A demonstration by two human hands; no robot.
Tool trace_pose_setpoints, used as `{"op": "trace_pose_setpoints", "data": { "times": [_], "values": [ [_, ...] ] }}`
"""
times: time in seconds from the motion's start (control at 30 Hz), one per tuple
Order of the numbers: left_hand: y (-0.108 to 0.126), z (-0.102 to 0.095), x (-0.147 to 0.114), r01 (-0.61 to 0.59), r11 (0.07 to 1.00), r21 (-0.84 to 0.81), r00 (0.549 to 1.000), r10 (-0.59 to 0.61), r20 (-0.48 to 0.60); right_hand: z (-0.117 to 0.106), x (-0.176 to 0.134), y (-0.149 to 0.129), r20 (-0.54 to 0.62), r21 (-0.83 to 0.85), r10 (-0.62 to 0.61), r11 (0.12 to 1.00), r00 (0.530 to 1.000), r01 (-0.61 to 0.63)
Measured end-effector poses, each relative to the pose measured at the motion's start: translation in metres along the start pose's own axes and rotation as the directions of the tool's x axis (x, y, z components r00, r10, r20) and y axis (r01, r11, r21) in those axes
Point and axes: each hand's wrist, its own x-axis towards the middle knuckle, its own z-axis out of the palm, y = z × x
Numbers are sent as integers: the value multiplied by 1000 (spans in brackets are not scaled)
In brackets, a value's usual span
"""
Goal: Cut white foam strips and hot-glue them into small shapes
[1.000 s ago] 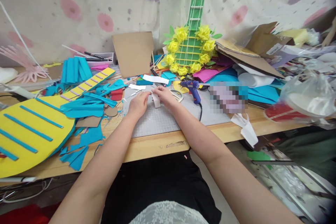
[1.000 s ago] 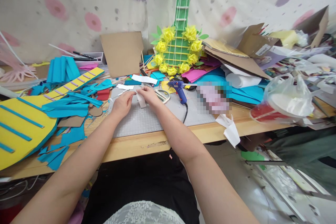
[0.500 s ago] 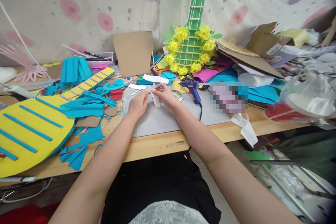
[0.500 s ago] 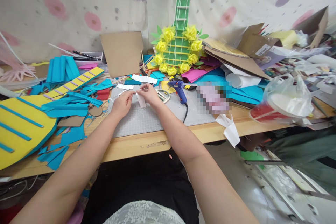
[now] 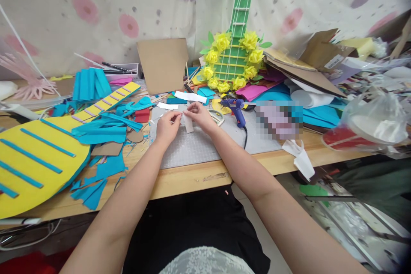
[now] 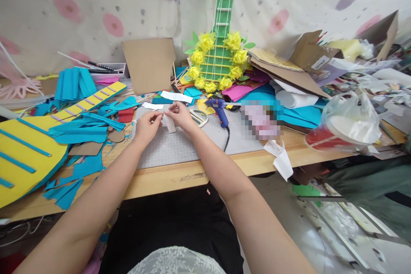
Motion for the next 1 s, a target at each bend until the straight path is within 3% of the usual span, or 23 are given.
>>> {"op": "trace_pose_setpoints", "data": {
  "times": [0.13, 0.33, 0.47, 0.57, 0.73, 0.9, 1.0],
  "values": [
    [3, -2, 0, -54, 998, 33, 996, 56, -64, 2, -4, -7, 66, 107, 84, 990, 994, -90],
    [4, -5, -1, -52, 998, 33, 996, 54, -72, -4, -3, -13, 23, 145, 94, 985, 995, -96],
    [5, -8, -1, -90, 994, 62, 991, 95, -91, -11, 3, -12, -126, 226, 14, 974, 992, 15],
    [6, -10, -2, -113, 989, 98, 989, 121, -88, -14, 6, -10, -205, 180, -11, 982, 979, 49],
    [8, -11, -2, -149, 975, 166, 983, 164, -84, -18, 5, -13, -158, 64, 7, 998, 987, 3],
    [9, -13, -4, -204, 952, 228, 970, 228, -81, -22, 2, -19, -99, 135, -79, 987, 992, 92],
    [9, -13, -4, -216, 939, 269, 967, 244, -78, -23, 1, -17, -65, 91, -68, 993, 996, 74]
  ]
}}
